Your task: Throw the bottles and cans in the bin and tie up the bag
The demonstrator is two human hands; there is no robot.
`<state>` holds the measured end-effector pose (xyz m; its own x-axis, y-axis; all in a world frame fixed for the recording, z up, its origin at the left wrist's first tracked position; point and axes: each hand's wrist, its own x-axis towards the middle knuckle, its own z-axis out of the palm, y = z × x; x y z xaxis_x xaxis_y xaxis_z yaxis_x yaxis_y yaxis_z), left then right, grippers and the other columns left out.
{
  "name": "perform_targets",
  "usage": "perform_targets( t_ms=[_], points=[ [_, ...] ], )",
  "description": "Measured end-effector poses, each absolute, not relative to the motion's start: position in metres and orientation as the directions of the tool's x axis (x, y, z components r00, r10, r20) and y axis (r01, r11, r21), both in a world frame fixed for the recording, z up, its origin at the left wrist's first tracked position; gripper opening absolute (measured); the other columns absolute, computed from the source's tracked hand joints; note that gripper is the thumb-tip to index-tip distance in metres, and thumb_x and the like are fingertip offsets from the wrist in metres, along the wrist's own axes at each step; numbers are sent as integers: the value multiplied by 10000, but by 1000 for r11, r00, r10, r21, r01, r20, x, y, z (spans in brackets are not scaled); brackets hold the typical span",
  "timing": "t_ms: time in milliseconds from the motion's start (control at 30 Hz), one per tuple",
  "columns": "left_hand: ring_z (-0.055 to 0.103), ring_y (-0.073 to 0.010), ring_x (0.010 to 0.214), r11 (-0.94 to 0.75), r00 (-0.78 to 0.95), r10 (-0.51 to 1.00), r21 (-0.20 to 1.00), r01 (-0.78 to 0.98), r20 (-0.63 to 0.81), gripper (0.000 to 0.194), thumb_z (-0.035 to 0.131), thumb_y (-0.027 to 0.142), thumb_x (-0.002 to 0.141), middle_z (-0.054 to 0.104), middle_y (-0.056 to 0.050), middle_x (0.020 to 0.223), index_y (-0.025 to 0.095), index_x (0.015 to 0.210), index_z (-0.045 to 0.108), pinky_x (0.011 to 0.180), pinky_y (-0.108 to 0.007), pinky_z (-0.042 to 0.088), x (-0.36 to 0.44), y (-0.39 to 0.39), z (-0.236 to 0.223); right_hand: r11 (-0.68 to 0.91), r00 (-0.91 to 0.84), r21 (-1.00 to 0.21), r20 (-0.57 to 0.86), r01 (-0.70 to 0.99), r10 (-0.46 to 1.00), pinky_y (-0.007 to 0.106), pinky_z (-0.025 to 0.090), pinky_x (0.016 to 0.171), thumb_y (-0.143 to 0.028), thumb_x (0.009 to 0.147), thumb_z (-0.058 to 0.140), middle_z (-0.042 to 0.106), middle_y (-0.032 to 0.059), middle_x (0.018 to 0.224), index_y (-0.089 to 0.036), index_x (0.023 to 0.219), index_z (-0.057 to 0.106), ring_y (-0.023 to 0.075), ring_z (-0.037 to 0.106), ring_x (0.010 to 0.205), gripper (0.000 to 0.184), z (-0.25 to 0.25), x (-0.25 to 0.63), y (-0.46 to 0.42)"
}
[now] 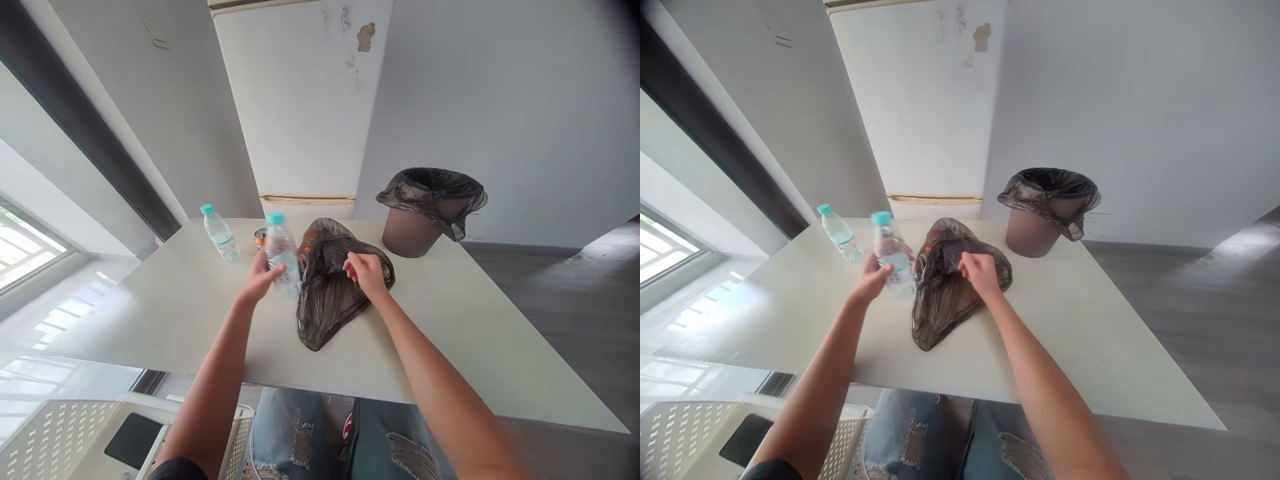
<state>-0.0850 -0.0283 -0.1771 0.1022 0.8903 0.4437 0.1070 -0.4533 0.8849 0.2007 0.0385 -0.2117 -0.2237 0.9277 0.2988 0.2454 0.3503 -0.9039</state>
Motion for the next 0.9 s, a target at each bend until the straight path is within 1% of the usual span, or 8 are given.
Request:
perform_targets(
  t_ms=[67, 167, 267, 367, 533, 700, 833, 900],
  points=[
    [710, -317, 1224, -449, -194, 842, 853, 267, 504, 736, 772, 643, 863, 661, -157, 1417, 268, 1446, 524, 966, -440, 635, -115, -43, -174, 382, -242, -672, 297, 635, 924, 323, 522, 685, -456, 1006, 548, 564, 43, 576, -206, 613, 625, 210, 610, 632, 473, -216, 205, 44],
    [703, -286, 1221, -284, -502, 702, 845, 453, 505, 767, 797, 572, 853, 638, -140, 1448, 285, 1475, 453, 977, -439, 637, -158, -68, -180, 424, -305, -436, 318, 794, 898, 411, 555, 942, -245, 949, 587, 719, 131, 933, -185, 846, 742, 297, 680, 994, 196, -222, 203, 48],
    [676, -297, 1244, -105, -632, 593, 826, 553, 499, 775, 833, 512, 807, 622, -140, 1464, 266, 1451, 480, 1010, -481, 618, -184, -86, -195, 563, -387, -432, 431, 705, 815, 488, 500, 1128, -188, 988, 508, 638, 178, 1390, -163, 1326, 683, 337, 579, 1303, 382, -228, 198, 49],
    [667, -308, 1233, 12, -698, 568, 843, 537, 436, 851, 878, 450, 738, 646, -129, 1406, 269, 1468, 478, 1047, -521, 585, -191, -90, -208, 654, -439, -474, 492, 589, 752, 542, 443, 1222, -214, 1041, 429, 518, 180, 1576, -170, 1574, 485, 343, 493, 1458, 538, -233, 195, 50],
    [659, -338, 1233, 100, -767, 539, 877, 469, 348, 970, 918, 421, 677, 657, -132, 1375, 269, 1515, 454, 1100, -580, 531, -195, -84, -220, 719, -473, -511, 542, 471, 695, 550, 371, 1298, -249, 1061, 435, 488, 154, 1638, -203, 1631, 418, 321, 444, 1544, 571, -236, 193, 48],
    [561, -383, 1403, 114, -800, 419, 849, 516, 430, 1073, 935, 491, 652, 566, -194, 1487, 214, 1531, 386, 1198, -593, 455, -189, -97, -216, 730, -486, -511, 545, 454, 683, 516, 470, 1218, -236, 1042, 476, 619, 159, 1491, -186, 1519, 539, 315, 584, 1407, 484, -232, 193, 47],
    [512, -362, 1416, 68, -720, 114, 718, 693, 684, 551, 685, 498, 938, 540, -191, 1418, 186, 1358, 513, 1205, -613, 428, -142, -110, -196, 719, -484, -521, 532, 460, 695, 513, 497, 1181, -224, 1039, 471, 651, 148, 1440, -200, 1501, 555, 310, 618, 1352, 469, -232, 192, 46],
    [594, -325, 1269, -61, -622, 288, 662, 747, 728, 333, 528, 482, 1039, 592, -142, 1250, 218, 1237, 568, 1127, -595, 492, -103, -103, -186, 701, -474, -539, 516, 467, 713, 516, 470, 1213, -243, 1048, 465, 628, 143, 1485, -214, 1532, 531, 311, 591, 1398, 489, -234, 192, 46]
  ],
)
